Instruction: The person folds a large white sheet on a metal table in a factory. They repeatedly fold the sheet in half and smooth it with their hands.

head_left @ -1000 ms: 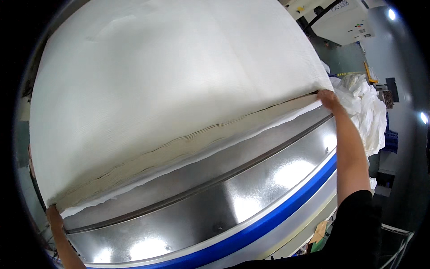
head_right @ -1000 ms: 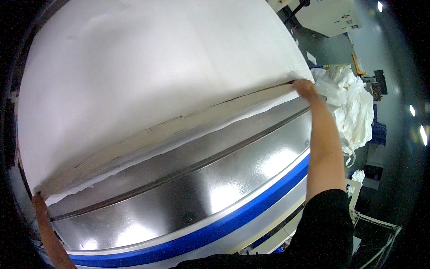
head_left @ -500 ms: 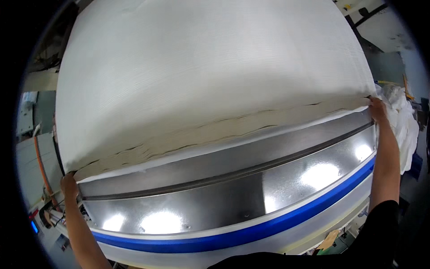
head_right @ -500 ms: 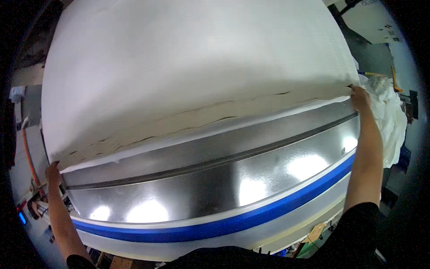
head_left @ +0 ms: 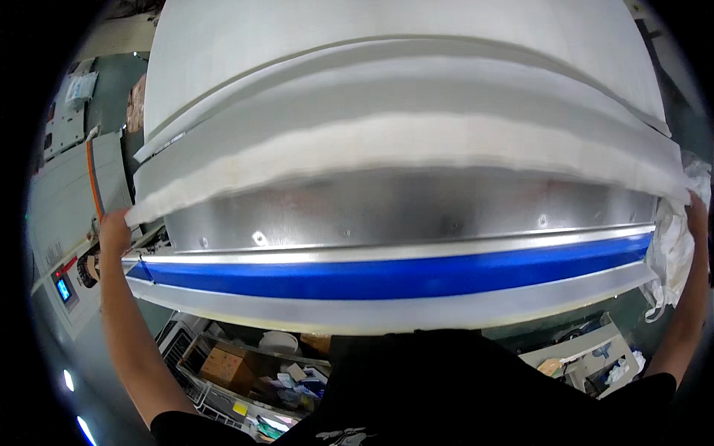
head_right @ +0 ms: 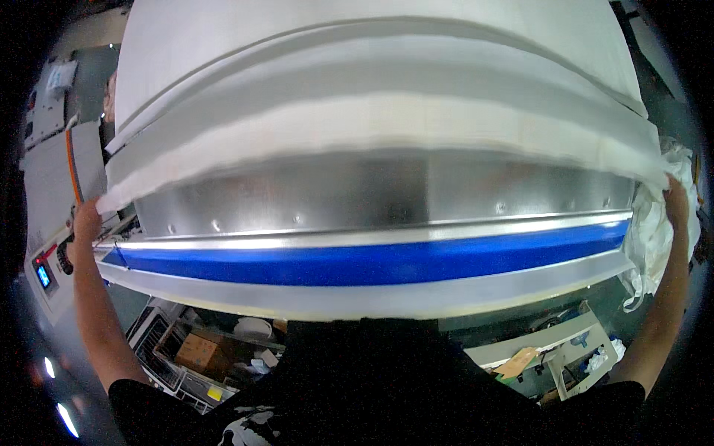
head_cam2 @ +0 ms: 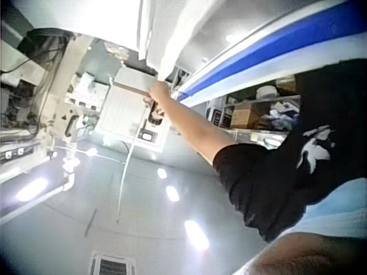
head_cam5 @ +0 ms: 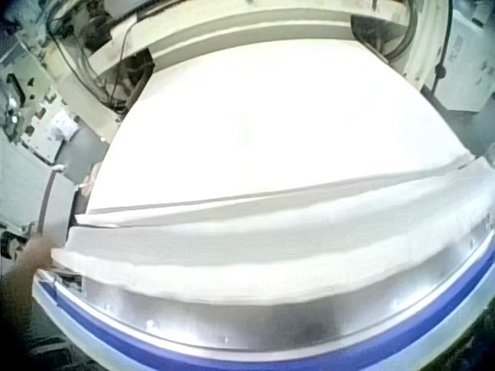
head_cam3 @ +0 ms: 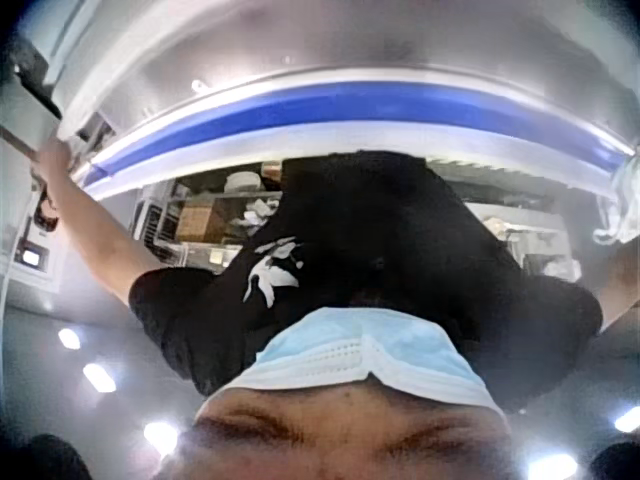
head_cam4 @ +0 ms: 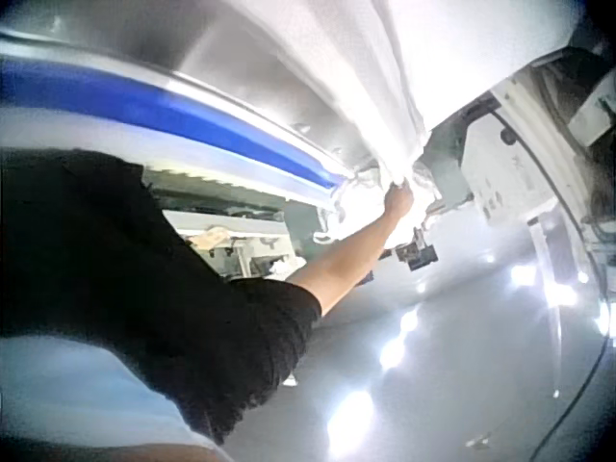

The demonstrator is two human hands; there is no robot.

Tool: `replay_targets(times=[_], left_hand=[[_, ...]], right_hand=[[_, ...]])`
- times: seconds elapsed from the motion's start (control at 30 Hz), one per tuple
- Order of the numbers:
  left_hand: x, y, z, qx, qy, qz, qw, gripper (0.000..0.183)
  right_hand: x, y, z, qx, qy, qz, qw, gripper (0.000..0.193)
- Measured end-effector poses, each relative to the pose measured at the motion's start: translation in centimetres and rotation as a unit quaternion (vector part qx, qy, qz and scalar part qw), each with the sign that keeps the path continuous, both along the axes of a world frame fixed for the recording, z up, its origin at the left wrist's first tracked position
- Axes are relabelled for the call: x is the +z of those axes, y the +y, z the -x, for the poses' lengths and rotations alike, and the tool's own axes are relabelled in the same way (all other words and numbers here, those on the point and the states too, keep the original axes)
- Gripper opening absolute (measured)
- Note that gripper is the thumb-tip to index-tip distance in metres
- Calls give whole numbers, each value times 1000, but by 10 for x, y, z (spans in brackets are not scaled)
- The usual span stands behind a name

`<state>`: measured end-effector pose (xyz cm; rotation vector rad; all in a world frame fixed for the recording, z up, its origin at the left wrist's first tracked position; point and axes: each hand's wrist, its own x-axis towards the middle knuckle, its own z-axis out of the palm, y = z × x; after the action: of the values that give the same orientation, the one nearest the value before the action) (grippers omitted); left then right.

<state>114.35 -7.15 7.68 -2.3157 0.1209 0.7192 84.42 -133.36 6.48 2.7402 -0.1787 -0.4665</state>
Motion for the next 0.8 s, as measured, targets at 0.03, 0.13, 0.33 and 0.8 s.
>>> replay_targets(times=[0.03, 0.13, 0.33, 0.8], left_hand=[[-9, 15, 24, -15, 41, -33, 999, 42], [-19, -12, 78, 52, 153, -59, 985, 38], [-76, 17, 177, 33, 306, -112, 945, 30], [-107, 32, 194, 158, 134, -171, 963, 23]], right_hand=[[5, 2, 17, 20, 16, 11, 1000, 41], [-15, 72, 67, -95, 108, -8, 990, 37], [-32, 148, 127, -66, 244, 14, 967, 20], [-100, 70, 231, -5, 256, 46, 966, 9]])
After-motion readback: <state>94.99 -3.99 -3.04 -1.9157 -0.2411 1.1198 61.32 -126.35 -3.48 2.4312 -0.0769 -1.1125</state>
